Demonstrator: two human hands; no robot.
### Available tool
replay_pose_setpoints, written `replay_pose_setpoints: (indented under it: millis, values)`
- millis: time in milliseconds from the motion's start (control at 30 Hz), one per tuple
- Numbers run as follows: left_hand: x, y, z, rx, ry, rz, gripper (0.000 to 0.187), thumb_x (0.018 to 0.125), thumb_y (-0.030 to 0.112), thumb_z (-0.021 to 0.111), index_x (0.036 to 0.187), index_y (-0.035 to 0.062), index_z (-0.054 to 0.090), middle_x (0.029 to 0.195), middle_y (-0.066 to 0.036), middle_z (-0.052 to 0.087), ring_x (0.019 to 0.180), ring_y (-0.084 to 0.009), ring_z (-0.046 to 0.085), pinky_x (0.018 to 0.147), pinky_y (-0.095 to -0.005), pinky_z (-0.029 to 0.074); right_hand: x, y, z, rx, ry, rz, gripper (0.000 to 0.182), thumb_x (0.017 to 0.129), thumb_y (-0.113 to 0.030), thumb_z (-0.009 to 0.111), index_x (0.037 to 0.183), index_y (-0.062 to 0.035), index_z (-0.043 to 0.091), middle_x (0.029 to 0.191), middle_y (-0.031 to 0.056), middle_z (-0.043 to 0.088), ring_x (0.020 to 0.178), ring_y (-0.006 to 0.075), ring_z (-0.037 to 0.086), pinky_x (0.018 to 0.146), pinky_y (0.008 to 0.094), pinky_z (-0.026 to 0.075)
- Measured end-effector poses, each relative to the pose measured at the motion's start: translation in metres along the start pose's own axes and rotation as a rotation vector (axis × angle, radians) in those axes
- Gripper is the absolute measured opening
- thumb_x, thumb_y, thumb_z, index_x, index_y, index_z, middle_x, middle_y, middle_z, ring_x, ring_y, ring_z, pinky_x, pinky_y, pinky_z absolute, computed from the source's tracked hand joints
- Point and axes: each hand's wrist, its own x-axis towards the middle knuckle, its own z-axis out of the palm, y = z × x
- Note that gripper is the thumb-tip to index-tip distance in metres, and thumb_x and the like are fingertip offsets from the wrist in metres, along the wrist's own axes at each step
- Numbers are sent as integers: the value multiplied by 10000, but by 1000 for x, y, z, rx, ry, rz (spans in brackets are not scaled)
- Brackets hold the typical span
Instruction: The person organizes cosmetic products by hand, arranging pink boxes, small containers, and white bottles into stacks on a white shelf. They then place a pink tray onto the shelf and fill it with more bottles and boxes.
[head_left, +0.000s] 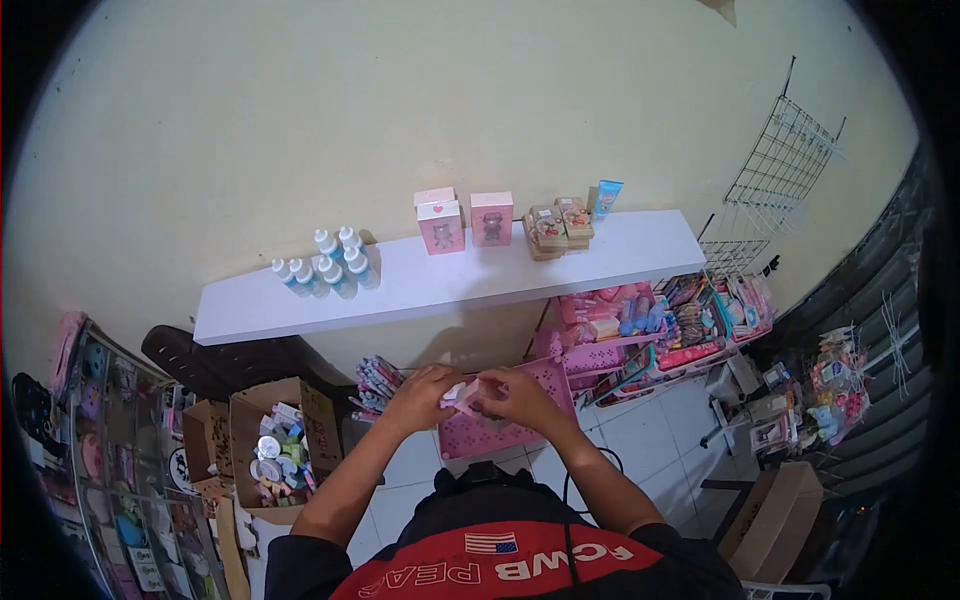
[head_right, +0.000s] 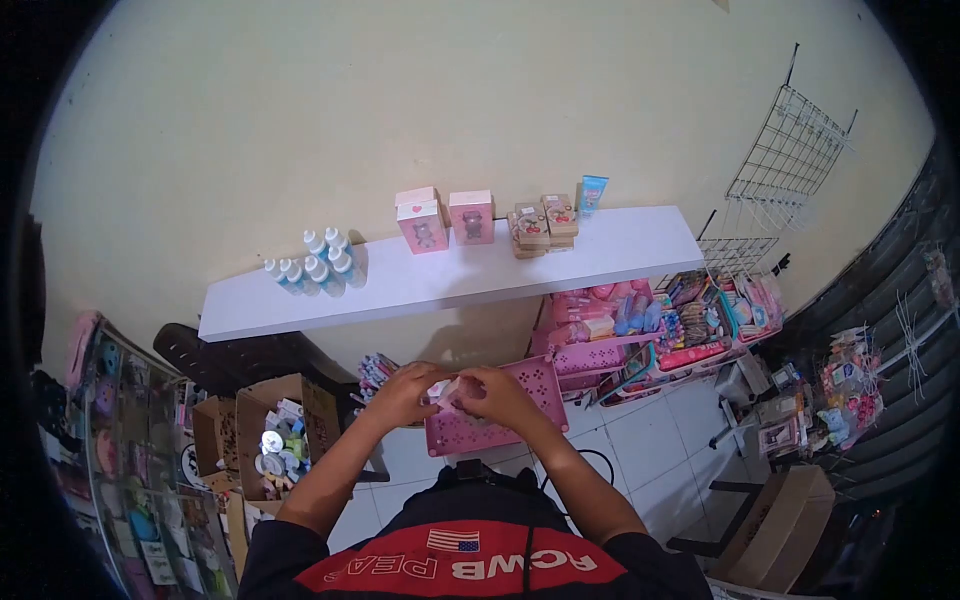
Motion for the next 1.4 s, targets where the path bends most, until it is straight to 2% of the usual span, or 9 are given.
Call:
replay_pose_setpoints:
  millis: [167,267,333,433,733,967,1067,1133,1400]
  values:
    - [-13,-27,23,102,62,-33,545,785,169,811,1305,98,664,1263,-140,650,1210,-358,607,1032,-472,491,3,5,6,-128,-18,-118,512,812,-279,796,1216,21,701,1041,191,728,980,344,712,901,416,560]
    - [-13,-26,16,60,44,-59,522,812,177,794,1310,99,660,1245,-150,658,1199,-358,612,1021,-472,494,0,3,17,-320,-117,-125,383,790,-197,761,1118,-1,729,1083,182,722,1028,347,695,917,454,550]
    - [-13,-25,11,53,41,-70,520,817,182,792,1312,98,658,1231,-164,662,1186,-365,620,1011,-474,502,-1,34,43,-710,-129,-372,212,783,-134,703,950,-9,738,1005,198,707,964,366,691,859,489,537]
    - [-17,-32,14,56,25,-99,516,826,190,785,1315,91,653,1209,-184,671,1161,-380,637,989,-480,519,-3,42,75,-941,-209,-434,182,752,-137,692,866,-5,745,918,203,706,928,383,701,818,504,542]
    - [-19,-30,19,90,63,-185,485,850,162,760,1309,53,648,1214,-181,680,1155,-376,651,971,-469,548,-7,21,102,-1212,-189,-500,201,808,-220,691,827,-32,758,919,193,701,964,337,660,832,461,501]
    - [-23,-38,25,104,112,-138,485,867,193,754,1318,53,642,1200,-178,675,1142,-374,651,959,-469,549,-17,14,91,-1015,-299,-336,288,813,-128,681,1065,9,712,1112,189,650,920,354,651,871,522,475]
    - [-25,-36,20,79,102,-153,483,874,207,752,1317,50,641,1185,-181,674,1128,-379,651,953,-472,547,-20,2,64,-832,-102,-536,369,835,-117,669,1176,24,670,1175,207,630,972,368,656,876,500,494]
    - [-25,-34,20,79,107,-147,485,875,205,751,1320,50,639,1176,-181,674,1125,-380,651,951,-474,546,-30,-6,46,-886,-219,-298,411,844,-68,641,1246,15,643,1210,217,634,1048,369,648,915,464,513]
    - [-24,-40,23,45,93,-147,514,861,207,766,1336,59,637,1172,-185,673,1103,-386,658,944,-470,549,-34,41,50,-674,-244,-389,424,795,-8,664,1219,-19,662,1129,192,629,1083,374,620,938,455,516]
